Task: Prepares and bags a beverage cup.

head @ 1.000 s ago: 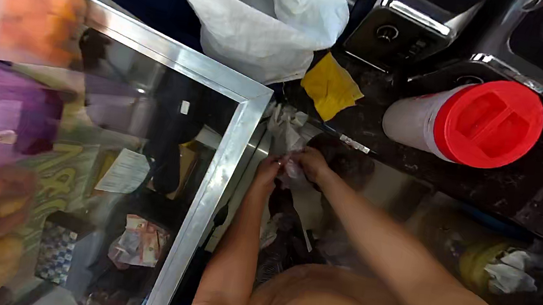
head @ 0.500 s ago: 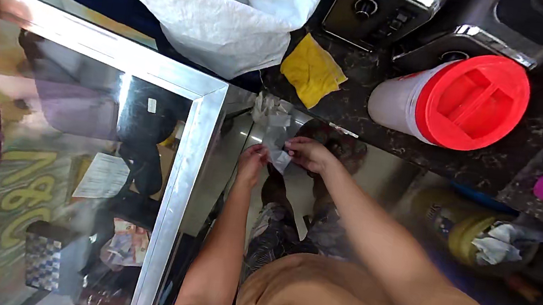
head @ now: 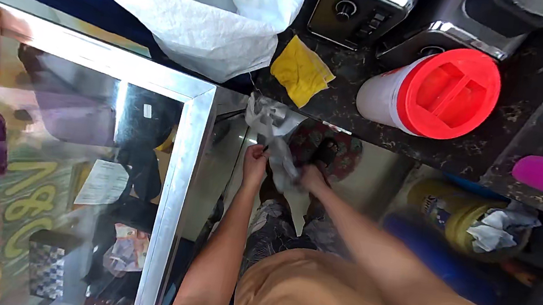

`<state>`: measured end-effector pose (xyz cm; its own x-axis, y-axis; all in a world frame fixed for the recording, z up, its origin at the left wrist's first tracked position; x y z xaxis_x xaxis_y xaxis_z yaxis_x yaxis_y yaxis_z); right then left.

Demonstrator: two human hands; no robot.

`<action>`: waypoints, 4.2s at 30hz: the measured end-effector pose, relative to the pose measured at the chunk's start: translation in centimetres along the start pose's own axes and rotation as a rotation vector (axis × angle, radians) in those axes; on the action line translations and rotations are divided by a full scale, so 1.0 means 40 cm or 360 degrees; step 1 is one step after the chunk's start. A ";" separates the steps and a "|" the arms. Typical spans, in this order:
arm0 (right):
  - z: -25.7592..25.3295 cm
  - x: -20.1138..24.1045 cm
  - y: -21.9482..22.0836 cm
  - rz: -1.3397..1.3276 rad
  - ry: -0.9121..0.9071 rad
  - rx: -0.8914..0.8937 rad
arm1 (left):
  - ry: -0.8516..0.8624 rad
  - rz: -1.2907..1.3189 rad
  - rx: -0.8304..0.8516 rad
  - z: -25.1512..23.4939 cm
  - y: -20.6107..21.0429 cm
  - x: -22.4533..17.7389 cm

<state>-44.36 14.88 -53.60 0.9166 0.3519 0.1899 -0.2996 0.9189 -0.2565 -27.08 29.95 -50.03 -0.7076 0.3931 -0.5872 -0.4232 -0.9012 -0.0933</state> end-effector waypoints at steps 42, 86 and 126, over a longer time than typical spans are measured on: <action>0.826 -0.733 -0.524 -0.3015 -0.0804 -0.0428 | -0.0195 0.0682 0.0542 0.713 0.850 -0.233; 0.823 -0.669 -0.671 -0.0615 -0.0361 -0.1113 | 0.0846 -0.2501 0.0757 0.742 0.976 -0.343; 0.834 -0.628 -0.933 -0.0761 -0.0351 -0.2249 | 0.1188 -0.2574 0.1294 0.637 1.320 -0.462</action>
<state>-65.03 -22.31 -17.19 0.7557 0.2146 0.6188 0.6192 0.0736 -0.7818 -50.77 -20.26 -23.63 0.7976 0.2871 -0.5305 -0.5926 0.5369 -0.6004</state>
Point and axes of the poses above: each hand's wrist, its own z-axis away from the middle knuckle, its own y-axis out of the palm, x = y × z, the point moved 9 cm from there along -z, towards the middle knuckle, and after that the axes turned 10 degrees about z, right-handed, at the moved point
